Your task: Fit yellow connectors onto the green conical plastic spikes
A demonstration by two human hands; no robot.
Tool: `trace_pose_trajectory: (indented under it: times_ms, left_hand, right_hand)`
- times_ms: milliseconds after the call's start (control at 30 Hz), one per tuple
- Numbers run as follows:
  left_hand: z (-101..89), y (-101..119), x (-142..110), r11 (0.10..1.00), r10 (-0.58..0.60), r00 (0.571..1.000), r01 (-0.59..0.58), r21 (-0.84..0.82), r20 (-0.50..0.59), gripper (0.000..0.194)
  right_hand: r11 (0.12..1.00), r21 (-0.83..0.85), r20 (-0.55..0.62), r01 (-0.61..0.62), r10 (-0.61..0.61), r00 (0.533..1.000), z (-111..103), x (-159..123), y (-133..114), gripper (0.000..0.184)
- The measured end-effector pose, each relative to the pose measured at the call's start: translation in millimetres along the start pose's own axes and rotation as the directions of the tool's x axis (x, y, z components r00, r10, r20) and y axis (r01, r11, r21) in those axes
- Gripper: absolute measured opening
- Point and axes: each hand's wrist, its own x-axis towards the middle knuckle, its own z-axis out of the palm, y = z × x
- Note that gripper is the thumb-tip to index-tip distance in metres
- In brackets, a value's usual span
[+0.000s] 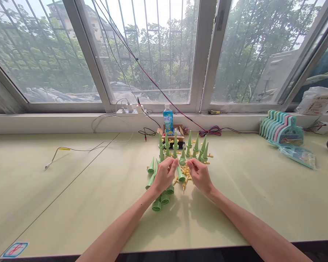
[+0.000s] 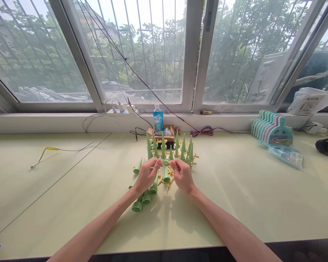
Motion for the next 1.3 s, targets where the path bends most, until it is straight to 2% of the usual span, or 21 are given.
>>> trace_pose_trajectory:
  times_ms: [133, 233, 367, 700, 933, 1067, 1300]
  left_hand:
    - [-1.9, 4, 2, 0.995, -0.089, 0.995, 0.090, -0.029, 0.044, 0.051]
    - [-2.2, 5, 2, 0.990, -0.122, 0.988, 0.128, -0.060, 0.093, 0.054]
    - [-1.8, 4, 1, 0.986, -0.136, 0.982, 0.147, -0.081, 0.129, 0.052]
    - [-0.7, 2, -2, 0.990, -0.066, 0.988, 0.081, -0.112, 0.137, 0.036]
    - [-0.2, 6, -2, 0.993, 0.039, 0.995, -0.028, -0.116, 0.093, 0.021]
    - [-0.7, 7, -2, 0.993, 0.097, 0.992, -0.091, -0.075, 0.083, 0.016]
    - [-4.2, -1, -2, 0.957, 0.283, 0.956, -0.287, 0.043, 0.077, 0.025]
  right_hand:
    - [0.993, -0.073, 0.046, 0.092, -0.089, 0.995, -1, 1, -1, 0.033]
    - [0.992, -0.076, 0.059, 0.104, -0.100, 0.993, -1, 0, 0, 0.034]
    - [0.997, -0.045, 0.052, 0.064, -0.062, 0.997, -1, 0, 2, 0.034]
    - [0.989, 0.111, 0.056, -0.100, 0.094, 0.994, 0, -4, -2, 0.035]
    - [0.937, 0.283, 0.085, -0.205, 0.188, 0.978, 4, -4, -6, 0.043]
    - [0.871, 0.402, 0.143, -0.283, 0.245, 0.959, 4, -3, -12, 0.045]
    - [0.777, 0.504, 0.271, -0.376, 0.271, 0.923, 1, -2, -21, 0.039]
